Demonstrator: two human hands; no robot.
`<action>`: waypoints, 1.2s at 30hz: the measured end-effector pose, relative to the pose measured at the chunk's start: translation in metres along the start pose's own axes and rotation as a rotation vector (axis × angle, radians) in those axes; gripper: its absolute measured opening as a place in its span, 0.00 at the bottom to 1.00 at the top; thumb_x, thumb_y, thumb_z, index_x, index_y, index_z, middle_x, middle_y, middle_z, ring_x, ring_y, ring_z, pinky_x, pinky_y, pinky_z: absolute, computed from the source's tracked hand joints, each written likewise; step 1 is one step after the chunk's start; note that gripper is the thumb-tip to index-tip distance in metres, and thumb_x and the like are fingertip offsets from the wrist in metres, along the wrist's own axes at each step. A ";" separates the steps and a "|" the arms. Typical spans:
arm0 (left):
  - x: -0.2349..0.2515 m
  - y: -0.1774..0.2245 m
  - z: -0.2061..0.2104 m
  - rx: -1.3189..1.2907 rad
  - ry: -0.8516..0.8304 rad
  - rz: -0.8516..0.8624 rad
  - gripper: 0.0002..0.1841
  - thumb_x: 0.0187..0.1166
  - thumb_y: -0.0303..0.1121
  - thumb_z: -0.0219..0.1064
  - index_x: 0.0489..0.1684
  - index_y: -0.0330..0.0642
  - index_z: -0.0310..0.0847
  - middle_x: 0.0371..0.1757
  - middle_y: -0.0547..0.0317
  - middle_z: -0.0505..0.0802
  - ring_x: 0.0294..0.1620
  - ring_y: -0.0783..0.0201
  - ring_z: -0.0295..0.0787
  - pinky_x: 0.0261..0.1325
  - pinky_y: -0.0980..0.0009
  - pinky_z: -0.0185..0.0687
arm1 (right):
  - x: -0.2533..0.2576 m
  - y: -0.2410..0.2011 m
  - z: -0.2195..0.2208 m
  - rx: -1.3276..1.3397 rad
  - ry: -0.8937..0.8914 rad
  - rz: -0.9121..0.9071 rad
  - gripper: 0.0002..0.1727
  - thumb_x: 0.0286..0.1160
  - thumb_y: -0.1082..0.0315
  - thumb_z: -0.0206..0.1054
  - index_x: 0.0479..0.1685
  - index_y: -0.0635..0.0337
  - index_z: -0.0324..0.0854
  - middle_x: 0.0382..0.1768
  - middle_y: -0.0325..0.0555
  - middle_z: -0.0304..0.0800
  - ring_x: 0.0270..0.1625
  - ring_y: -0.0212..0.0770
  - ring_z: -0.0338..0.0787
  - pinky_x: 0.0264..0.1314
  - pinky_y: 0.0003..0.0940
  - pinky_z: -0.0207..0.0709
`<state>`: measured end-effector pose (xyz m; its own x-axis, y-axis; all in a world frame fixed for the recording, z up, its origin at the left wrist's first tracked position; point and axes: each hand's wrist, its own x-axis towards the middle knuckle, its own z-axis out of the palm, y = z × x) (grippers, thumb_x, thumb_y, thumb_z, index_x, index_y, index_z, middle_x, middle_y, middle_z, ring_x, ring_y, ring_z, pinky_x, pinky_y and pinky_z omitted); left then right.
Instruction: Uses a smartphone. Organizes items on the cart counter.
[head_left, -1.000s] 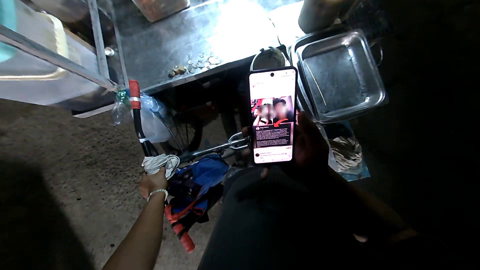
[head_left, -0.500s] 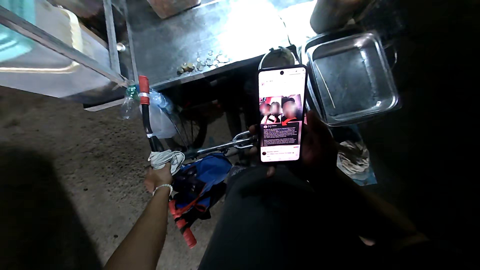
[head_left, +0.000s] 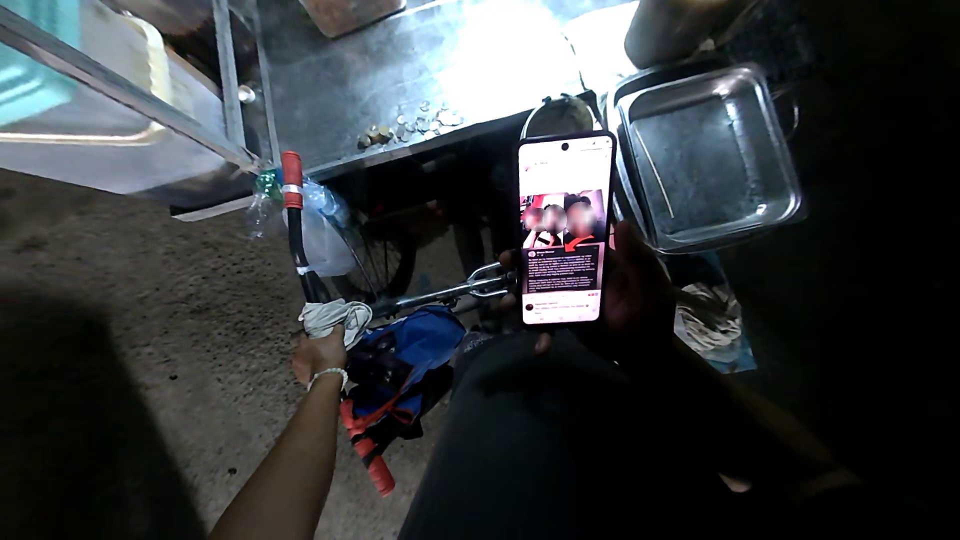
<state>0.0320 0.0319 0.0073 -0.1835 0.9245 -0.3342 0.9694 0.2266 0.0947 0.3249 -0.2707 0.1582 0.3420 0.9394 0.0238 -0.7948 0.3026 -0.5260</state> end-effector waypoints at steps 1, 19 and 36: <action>0.000 0.000 0.000 0.000 0.001 -0.001 0.39 0.74 0.57 0.71 0.80 0.39 0.74 0.71 0.34 0.86 0.76 0.39 0.81 0.75 0.38 0.73 | 0.000 0.000 0.000 -0.001 0.000 0.000 0.34 0.88 0.35 0.50 0.79 0.49 0.71 0.72 0.65 0.83 0.59 0.63 0.94 0.34 0.50 0.95; -0.002 0.000 0.000 -0.041 0.013 0.011 0.38 0.73 0.56 0.72 0.80 0.41 0.74 0.71 0.35 0.86 0.76 0.39 0.80 0.76 0.38 0.72 | 0.004 0.002 -0.002 0.013 -0.028 0.005 0.34 0.88 0.34 0.48 0.78 0.50 0.73 0.75 0.64 0.81 0.60 0.63 0.94 0.35 0.49 0.95; -0.001 0.000 0.002 -0.023 0.009 0.012 0.39 0.74 0.56 0.72 0.82 0.40 0.72 0.70 0.36 0.87 0.75 0.39 0.82 0.74 0.37 0.73 | 0.006 0.003 -0.004 0.006 -0.027 0.019 0.35 0.87 0.33 0.49 0.78 0.50 0.73 0.74 0.64 0.82 0.58 0.63 0.95 0.34 0.48 0.94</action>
<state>0.0328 0.0308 0.0061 -0.1736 0.9299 -0.3244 0.9676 0.2224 0.1199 0.3265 -0.2647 0.1536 0.3135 0.9489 0.0369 -0.8038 0.2858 -0.5218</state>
